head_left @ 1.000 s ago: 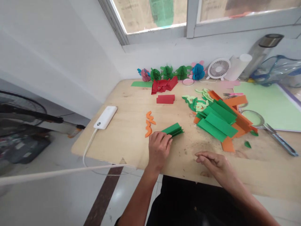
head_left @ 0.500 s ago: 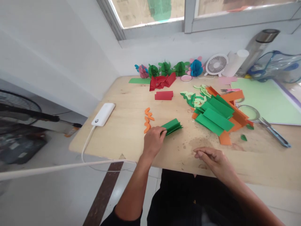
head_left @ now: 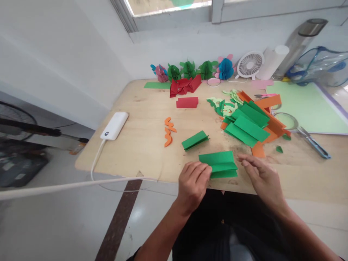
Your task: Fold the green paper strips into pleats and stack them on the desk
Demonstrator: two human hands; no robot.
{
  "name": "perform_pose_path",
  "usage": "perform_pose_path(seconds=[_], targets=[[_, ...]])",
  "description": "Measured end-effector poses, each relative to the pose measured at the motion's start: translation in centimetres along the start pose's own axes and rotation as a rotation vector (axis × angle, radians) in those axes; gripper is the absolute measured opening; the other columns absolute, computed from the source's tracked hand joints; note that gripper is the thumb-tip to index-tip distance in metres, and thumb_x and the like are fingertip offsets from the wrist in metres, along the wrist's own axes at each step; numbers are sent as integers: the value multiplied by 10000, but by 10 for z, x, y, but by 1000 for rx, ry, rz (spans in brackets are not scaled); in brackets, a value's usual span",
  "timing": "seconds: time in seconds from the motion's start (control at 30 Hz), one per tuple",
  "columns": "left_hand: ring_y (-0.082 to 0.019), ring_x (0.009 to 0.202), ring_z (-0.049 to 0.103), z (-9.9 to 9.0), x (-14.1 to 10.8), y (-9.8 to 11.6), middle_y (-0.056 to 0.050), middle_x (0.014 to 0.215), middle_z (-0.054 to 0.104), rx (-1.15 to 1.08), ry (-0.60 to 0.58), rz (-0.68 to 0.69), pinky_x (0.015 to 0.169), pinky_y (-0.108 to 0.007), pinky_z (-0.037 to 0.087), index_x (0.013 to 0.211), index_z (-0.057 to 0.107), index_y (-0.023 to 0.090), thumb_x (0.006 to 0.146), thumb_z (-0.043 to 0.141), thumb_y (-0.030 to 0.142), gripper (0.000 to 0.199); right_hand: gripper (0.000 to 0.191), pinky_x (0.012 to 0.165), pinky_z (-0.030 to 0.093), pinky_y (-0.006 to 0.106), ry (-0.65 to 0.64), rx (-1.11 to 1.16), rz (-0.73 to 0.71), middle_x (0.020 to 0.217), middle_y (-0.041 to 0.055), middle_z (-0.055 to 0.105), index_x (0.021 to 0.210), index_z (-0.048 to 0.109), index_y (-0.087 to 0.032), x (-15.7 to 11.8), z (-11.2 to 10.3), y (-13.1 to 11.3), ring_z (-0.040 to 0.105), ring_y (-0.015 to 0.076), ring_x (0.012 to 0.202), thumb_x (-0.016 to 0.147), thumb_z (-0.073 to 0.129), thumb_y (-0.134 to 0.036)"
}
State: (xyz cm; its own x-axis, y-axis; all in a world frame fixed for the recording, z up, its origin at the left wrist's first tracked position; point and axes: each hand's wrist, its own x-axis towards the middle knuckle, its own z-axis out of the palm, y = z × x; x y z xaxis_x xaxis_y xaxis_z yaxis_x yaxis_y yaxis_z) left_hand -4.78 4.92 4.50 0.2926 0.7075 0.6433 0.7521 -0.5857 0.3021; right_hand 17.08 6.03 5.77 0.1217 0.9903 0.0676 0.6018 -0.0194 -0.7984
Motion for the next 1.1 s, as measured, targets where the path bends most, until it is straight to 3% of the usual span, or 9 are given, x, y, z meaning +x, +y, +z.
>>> perform_pose_path(seconds=[0.13,0.3,0.5,0.73,0.97,1.1], targets=[[-202,865,655,18,-13,9,-75,915,732,-47,-131,-32,829,-360,518,940,680,167,899,544,126,148,262,834,521,329,32,-103,-158,1023,52,715,1011,681,-230,-9,-4,9,660,194,949,913,491,-382],[-199,865,644,22,-13,7,-60,880,728,-177,-142,-155,836,-363,522,947,678,171,919,532,172,149,204,867,513,365,-112,-160,-403,1037,63,690,1060,650,-228,-11,3,13,626,205,992,917,518,-289],[-189,865,636,24,-10,7,-45,874,708,-274,-137,-335,785,-345,522,948,667,189,912,527,173,145,166,858,503,418,-219,-204,-537,990,68,698,1014,647,-226,-1,12,21,624,223,948,904,570,-323],[-198,912,634,26,-12,11,-50,929,697,-256,-140,-391,840,-361,518,1049,641,205,900,531,167,189,172,778,488,361,-207,-207,-514,834,40,697,863,650,-219,6,14,21,615,190,805,936,502,-269],[-218,1144,582,32,-24,11,-108,1224,618,-277,-61,-437,984,-396,484,1318,474,199,876,537,141,450,205,703,498,317,-124,-144,-421,775,33,683,835,639,-220,5,13,18,627,175,748,942,488,-308],[-224,1174,566,34,-27,12,-124,1267,573,-283,-16,-472,988,-409,486,1342,425,202,865,534,139,493,200,690,497,302,-78,-132,-387,787,25,691,819,634,-225,5,11,18,639,169,747,933,500,-318]])
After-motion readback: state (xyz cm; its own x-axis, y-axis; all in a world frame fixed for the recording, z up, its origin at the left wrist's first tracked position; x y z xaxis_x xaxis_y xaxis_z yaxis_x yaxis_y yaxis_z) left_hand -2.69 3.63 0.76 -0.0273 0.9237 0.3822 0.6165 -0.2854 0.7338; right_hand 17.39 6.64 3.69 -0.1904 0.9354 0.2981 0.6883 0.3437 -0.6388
